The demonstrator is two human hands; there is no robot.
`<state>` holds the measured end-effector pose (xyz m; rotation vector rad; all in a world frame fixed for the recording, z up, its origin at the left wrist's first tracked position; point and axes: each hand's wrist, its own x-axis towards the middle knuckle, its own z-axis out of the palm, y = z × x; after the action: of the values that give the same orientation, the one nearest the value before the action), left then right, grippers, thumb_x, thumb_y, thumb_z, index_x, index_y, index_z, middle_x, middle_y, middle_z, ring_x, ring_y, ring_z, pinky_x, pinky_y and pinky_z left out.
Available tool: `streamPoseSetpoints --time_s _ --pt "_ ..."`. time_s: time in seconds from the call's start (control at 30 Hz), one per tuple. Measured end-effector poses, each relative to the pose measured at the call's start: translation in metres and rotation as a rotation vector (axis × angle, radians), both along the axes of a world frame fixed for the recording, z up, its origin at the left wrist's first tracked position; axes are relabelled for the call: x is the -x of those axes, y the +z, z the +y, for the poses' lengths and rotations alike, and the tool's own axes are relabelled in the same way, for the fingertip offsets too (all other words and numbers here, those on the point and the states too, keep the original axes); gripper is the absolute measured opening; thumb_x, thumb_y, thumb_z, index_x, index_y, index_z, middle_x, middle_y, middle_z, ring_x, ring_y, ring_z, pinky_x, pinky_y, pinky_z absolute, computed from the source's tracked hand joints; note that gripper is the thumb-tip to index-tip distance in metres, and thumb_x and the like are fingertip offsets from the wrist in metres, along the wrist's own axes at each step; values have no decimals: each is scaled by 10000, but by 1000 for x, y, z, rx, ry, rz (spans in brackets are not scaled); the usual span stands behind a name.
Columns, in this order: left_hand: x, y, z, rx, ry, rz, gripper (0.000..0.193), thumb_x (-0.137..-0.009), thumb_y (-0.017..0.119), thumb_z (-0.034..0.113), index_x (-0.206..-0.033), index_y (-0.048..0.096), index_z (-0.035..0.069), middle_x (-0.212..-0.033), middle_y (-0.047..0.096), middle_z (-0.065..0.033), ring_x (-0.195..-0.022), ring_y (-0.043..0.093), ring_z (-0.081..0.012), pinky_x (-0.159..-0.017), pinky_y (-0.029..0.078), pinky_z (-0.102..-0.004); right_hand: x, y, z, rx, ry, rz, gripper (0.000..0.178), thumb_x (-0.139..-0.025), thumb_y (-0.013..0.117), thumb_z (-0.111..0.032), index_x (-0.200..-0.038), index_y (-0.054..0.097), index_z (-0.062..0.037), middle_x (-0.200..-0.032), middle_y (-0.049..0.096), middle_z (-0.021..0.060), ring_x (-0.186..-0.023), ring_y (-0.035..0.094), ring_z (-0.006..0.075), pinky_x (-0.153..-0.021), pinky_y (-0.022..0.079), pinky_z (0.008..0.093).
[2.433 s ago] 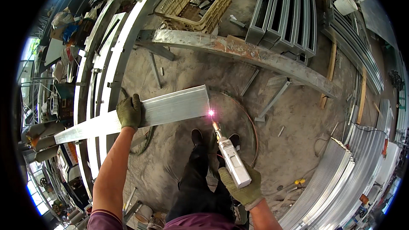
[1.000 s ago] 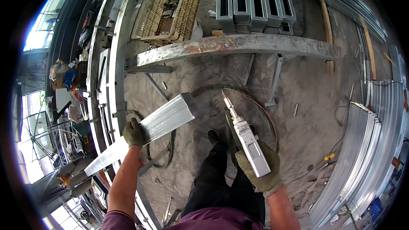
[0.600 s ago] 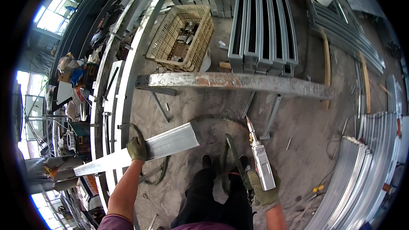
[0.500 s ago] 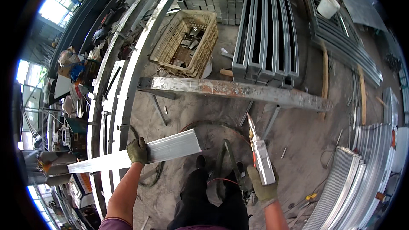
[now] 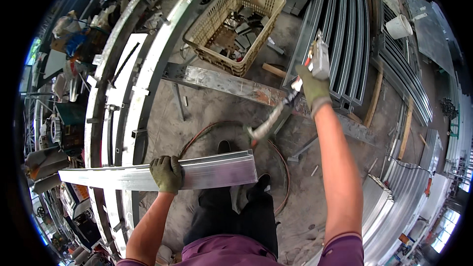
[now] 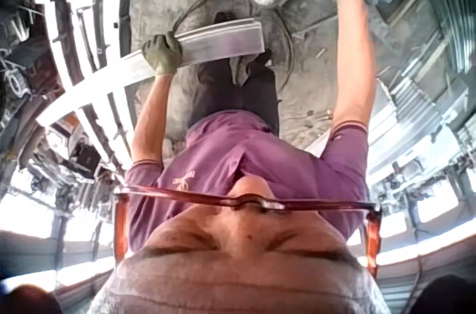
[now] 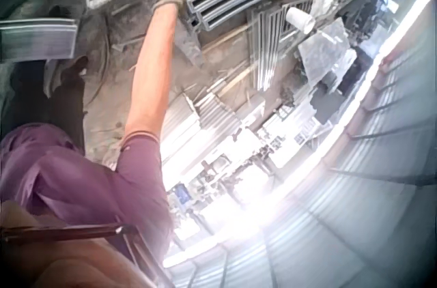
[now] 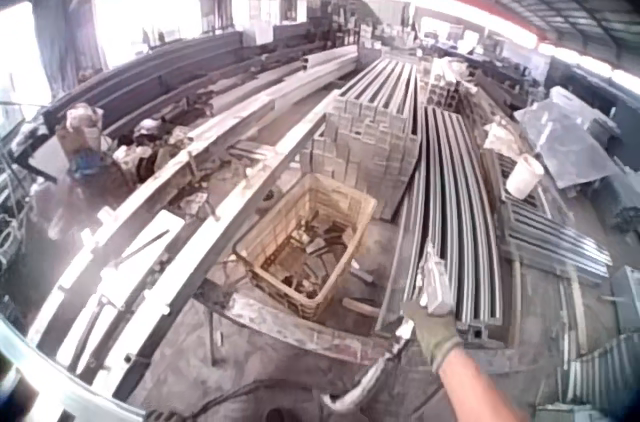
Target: The person welds aluminum frame pieces together using a handheld welding torch. They position the pieces, apply welds at the joints, and then move the completed frame aside.
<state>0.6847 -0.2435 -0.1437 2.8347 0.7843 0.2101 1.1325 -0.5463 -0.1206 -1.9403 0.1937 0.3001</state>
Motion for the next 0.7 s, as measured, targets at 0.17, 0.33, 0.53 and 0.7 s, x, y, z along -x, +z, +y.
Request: streamPoseSetpoints --time_s 0.17,0.33,0.53,0.7 --pt "-4 15 1 50 -24 36 253 -1007 541 228 -896 666 37 -949 703 -153 -907 639 -387 -929 448 -526 -46 -61 66 142 -70 54 602 -821 883 -366 -1221 688 40 -1140 736 139 -996 701 249 -913 546 360" --pt "-10 22 4 120 4 59 228 -1012 533 219 -923 656 49 -991 699 -136 -944 637 -375 -961 436 -519 -69 -94 105 208 -9 234 447 -857 853 -308 -1127 727 25 -1010 746 102 -845 694 217 -755 544 375" --pt "-11 22 11 145 1 107 174 -1002 556 218 -958 653 81 -1016 699 -107 -960 642 -338 -986 416 -505 -80 -163 87 361 175 301 374 -866 828 -312 -938 780 51 -815 750 114 -717 671 204 -677 514 399" --pt "-4 20 10 141 24 141 182 -994 558 257 -928 644 110 -1049 688 -76 -1009 634 -295 -1052 388 -519 -28 -166 92 316 325 205 344 -841 748 -232 -1098 783 -5 -980 796 177 -891 752 269 -833 566 376"
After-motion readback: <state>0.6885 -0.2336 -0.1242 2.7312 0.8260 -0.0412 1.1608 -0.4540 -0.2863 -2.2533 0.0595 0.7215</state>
